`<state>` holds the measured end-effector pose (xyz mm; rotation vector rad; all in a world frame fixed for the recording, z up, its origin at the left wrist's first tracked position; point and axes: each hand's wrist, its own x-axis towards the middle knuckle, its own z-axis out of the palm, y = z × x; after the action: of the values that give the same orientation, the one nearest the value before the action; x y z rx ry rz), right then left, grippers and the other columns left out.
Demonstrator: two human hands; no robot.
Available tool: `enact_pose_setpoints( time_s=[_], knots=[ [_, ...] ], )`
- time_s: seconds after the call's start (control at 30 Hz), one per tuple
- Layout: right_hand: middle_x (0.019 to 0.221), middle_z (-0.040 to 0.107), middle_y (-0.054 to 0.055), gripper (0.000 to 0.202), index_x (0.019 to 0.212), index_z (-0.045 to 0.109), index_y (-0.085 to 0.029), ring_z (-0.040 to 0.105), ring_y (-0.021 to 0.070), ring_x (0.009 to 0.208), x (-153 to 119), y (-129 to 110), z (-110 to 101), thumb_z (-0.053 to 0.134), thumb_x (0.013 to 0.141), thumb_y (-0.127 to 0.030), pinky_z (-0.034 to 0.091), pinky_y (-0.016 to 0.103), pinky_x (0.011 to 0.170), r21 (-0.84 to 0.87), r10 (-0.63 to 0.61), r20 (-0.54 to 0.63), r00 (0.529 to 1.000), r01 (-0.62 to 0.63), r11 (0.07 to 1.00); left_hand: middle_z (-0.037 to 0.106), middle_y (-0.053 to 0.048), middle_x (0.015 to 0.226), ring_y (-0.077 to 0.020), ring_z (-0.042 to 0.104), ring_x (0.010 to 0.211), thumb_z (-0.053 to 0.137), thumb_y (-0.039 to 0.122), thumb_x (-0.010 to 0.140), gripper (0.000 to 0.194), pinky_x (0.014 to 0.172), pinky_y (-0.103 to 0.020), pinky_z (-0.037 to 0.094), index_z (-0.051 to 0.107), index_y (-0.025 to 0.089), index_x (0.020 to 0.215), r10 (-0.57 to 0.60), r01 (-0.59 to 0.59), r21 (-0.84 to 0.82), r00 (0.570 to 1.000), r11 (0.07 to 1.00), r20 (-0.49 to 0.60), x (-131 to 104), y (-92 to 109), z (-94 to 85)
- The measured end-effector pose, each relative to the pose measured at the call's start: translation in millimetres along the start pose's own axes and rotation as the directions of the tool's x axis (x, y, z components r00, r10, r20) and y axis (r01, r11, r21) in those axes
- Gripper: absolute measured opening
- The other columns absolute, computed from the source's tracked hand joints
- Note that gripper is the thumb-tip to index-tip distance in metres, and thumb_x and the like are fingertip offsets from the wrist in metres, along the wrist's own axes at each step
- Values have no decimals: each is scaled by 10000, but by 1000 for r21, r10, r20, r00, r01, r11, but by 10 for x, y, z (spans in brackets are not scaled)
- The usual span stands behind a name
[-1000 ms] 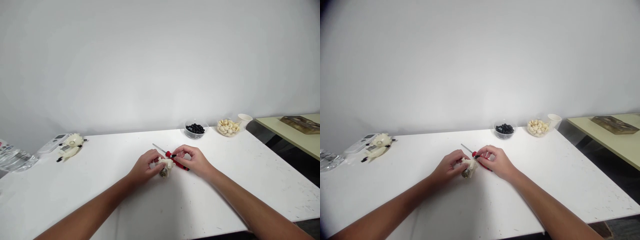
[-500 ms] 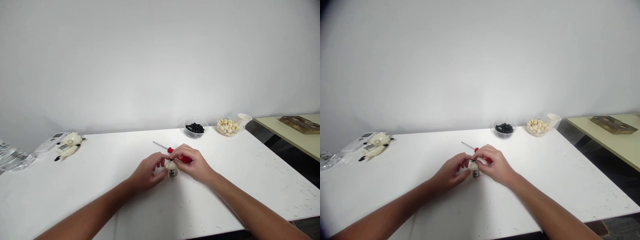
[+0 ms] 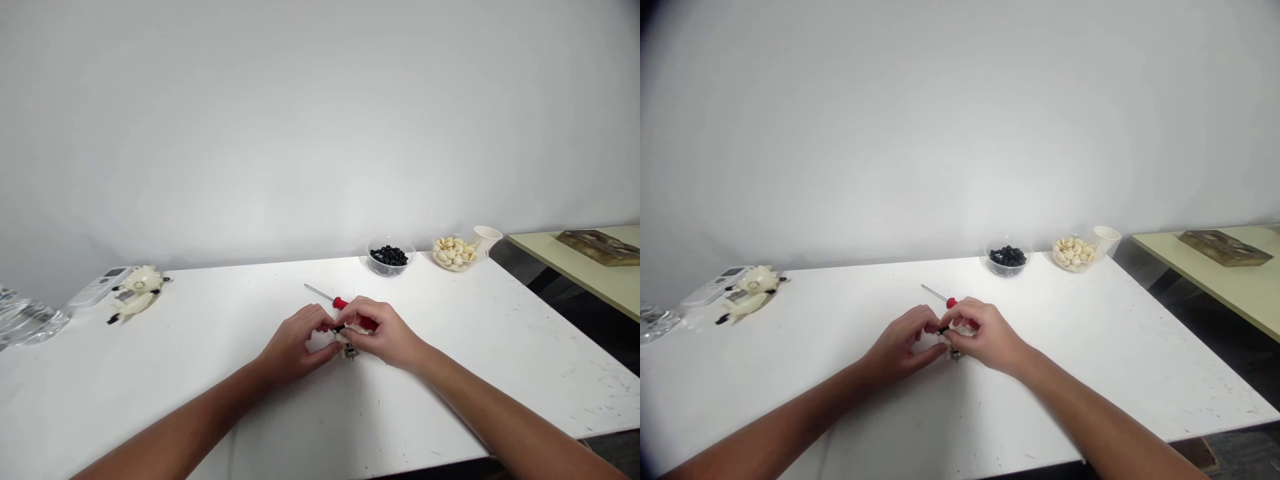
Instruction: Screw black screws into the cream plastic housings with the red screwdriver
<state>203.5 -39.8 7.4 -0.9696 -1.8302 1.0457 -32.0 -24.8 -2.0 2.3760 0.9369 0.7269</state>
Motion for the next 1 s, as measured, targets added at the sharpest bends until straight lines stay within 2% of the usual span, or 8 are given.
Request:
enact_pose_setpoints(
  time_s=[0.1,0.23,0.37,0.5,0.63,0.73,0.87,1.0],
  knots=[
    [848,692,9,257,1083,742,-249,608,152,724,-1,14,-14,649,879,-124,458,272,638,116,74,11,997,-74,990,679,-84,1171,-245,633,1023,690,344,932,329,788,-344,521,589,248,1230,24,-22,-60,999,998,32,0,17,-25],
    [907,712,22,297,1079,745,-251,655,173,813,0,-13,-57,647,846,-96,489,275,673,78,10,-1,1000,-10,997,633,-122,1388,-290,619,1208,640,382,994,533,991,-450,516,455,273,1482,79,-67,-140,993,988,84,8,66,-59],
    [981,713,32,370,1093,766,-286,652,174,835,-15,-82,-89,672,810,-67,492,265,647,-61,-110,-34,993,107,992,683,-87,1266,-262,636,1130,582,364,1033,362,980,-424,511,534,268,1379,93,-77,-130,988,988,121,16,87,-62],
    [995,728,44,351,1100,759,-297,667,199,875,-44,-108,-83,682,830,-86,525,291,676,-95,-133,-24,991,131,987,689,-83,1096,-258,620,1010,549,362,1042,217,897,-403,511,609,248,1217,95,-86,-74,987,994,127,14,74,-43],
    [1004,731,39,366,1115,745,-296,688,206,904,-60,-85,-39,670,837,-71,556,335,786,-93,-127,-11,992,126,988,663,-113,1255,-288,598,1149,575,353,1025,298,994,-441,490,569,258,1308,164,-150,-105,976,983,146,30,106,-36],
    [984,721,37,323,1105,742,-288,687,199,892,-58,-79,-6,668,864,-86,554,341,807,-73,-143,-23,989,141,987,662,-100,1286,-282,588,1202,557,296,1029,234,1064,-449,450,573,257,1260,197,-173,-143,964,974,178,42,132,-41],
    [978,714,39,277,1099,745,-286,679,195,886,-51,-101,3,659,900,-114,549,343,806,-63,-150,-18,989,148,987,685,-89,1145,-259,601,1034,469,262,1044,190,957,-420,475,576,240,1199,150,-127,-129,972,983,183,34,112,-65],
    [978,718,44,281,1099,752,-295,671,198,868,-50,-113,-8,657,901,-120,529,326,727,-97,-151,-56,987,146,985,658,-58,962,-242,561,895,443,288,1019,186,827,-382,458,595,236,1113,67,-60,-73,994,996,92,4,61,-77]
  ],
)
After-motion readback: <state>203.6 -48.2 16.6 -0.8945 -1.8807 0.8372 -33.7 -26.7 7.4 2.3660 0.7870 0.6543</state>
